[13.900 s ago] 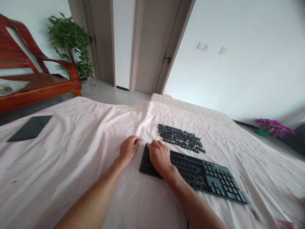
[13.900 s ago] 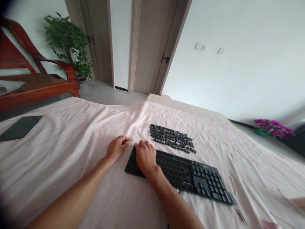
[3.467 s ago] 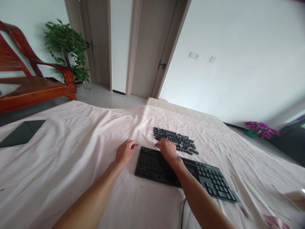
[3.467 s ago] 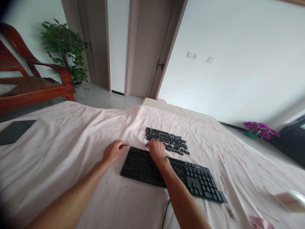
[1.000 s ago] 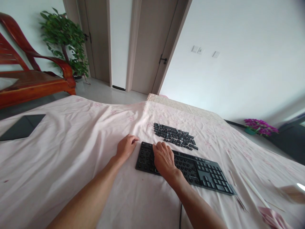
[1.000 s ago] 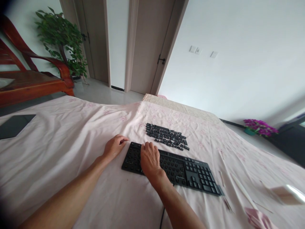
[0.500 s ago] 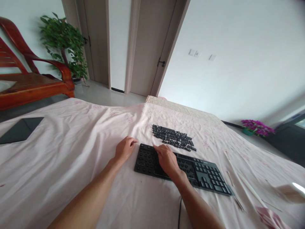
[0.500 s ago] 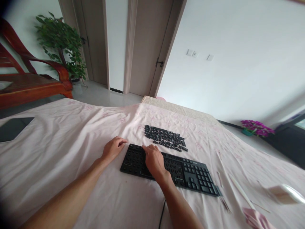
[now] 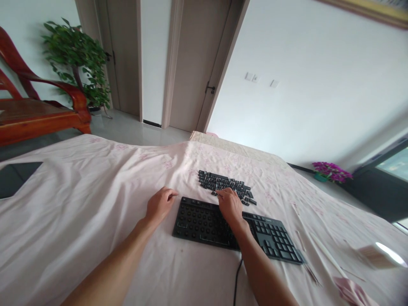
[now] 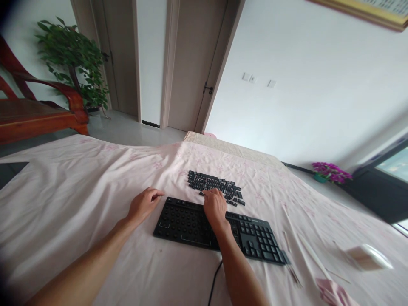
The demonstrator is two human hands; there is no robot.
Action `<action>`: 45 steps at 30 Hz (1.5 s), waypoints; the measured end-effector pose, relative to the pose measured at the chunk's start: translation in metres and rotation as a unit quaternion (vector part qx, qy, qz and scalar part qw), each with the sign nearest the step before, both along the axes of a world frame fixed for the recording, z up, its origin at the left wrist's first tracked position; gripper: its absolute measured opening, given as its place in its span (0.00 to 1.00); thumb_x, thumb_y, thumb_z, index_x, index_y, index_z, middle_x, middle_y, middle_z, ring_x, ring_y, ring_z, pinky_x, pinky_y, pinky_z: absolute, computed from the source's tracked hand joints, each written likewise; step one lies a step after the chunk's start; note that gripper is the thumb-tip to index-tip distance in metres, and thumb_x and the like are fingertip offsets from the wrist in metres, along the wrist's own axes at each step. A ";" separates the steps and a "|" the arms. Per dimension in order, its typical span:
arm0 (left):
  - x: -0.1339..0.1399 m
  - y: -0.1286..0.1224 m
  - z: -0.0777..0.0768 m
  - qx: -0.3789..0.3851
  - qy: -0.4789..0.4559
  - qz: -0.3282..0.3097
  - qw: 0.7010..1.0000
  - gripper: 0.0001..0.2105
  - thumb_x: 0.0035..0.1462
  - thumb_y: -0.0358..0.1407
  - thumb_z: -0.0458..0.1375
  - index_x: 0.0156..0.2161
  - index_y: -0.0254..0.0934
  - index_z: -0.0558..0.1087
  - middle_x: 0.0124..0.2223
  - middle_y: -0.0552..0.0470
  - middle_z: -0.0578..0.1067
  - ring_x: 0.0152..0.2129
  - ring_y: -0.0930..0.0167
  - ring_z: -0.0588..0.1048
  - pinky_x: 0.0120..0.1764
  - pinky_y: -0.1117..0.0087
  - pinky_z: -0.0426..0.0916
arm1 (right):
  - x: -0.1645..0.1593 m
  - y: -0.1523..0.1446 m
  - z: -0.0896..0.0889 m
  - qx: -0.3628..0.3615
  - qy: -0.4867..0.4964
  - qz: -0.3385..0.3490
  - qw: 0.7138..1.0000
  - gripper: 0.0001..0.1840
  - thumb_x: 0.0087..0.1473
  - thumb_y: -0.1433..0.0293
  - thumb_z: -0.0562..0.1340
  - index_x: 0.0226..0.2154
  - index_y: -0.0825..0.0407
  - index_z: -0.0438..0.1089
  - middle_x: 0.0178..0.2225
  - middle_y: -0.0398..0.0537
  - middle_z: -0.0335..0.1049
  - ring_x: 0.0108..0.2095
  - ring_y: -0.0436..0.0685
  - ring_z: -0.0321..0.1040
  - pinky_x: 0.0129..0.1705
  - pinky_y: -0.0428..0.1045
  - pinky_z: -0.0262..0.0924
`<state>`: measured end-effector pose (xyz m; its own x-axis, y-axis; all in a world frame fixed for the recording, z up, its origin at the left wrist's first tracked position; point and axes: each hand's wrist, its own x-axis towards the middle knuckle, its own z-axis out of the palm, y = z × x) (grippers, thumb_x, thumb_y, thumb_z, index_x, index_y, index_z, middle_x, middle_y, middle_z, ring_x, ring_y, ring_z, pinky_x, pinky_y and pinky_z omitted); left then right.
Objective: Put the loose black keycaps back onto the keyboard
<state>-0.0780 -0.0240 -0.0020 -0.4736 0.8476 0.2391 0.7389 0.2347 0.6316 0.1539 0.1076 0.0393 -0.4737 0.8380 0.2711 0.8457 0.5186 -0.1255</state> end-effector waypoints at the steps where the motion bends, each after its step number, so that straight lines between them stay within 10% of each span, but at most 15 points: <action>1: 0.000 0.000 0.000 0.001 0.000 0.000 1.000 0.10 0.55 0.32 0.52 0.38 0.44 0.75 0.43 0.57 0.76 0.37 0.75 0.74 0.38 0.76 0.63 | -0.001 0.001 -0.001 0.007 -0.007 0.001 1.000 0.16 0.59 0.69 0.54 0.45 0.42 0.73 0.42 0.46 0.69 0.43 0.54 0.61 0.41 0.46 0.52; 18: 0.001 0.000 0.001 -0.005 0.003 0.006 1.000 0.10 0.55 0.32 0.52 0.38 0.44 0.75 0.43 0.57 0.76 0.38 0.74 0.74 0.39 0.76 0.63 | -0.027 0.016 0.002 0.020 -0.104 0.043 0.993 0.09 0.54 0.64 0.60 0.29 0.45 0.77 0.37 0.46 0.71 0.42 0.56 0.60 0.42 0.49 0.49; 45: 0.001 0.000 0.003 -0.011 -0.005 -0.002 1.000 0.10 0.56 0.33 0.52 0.39 0.43 0.75 0.43 0.55 0.76 0.39 0.73 0.73 0.41 0.75 0.63 | -0.035 -0.001 0.004 -0.067 -0.077 0.064 0.993 0.12 0.58 0.64 0.56 0.38 0.43 0.75 0.40 0.45 0.73 0.40 0.53 0.69 0.35 0.44 0.53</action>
<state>-0.0772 -0.0242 0.0007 -0.4732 0.8540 0.2160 0.7334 0.2461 0.6337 0.1190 0.1064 0.0429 -0.6058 0.7918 0.0779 0.7884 0.6106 -0.0751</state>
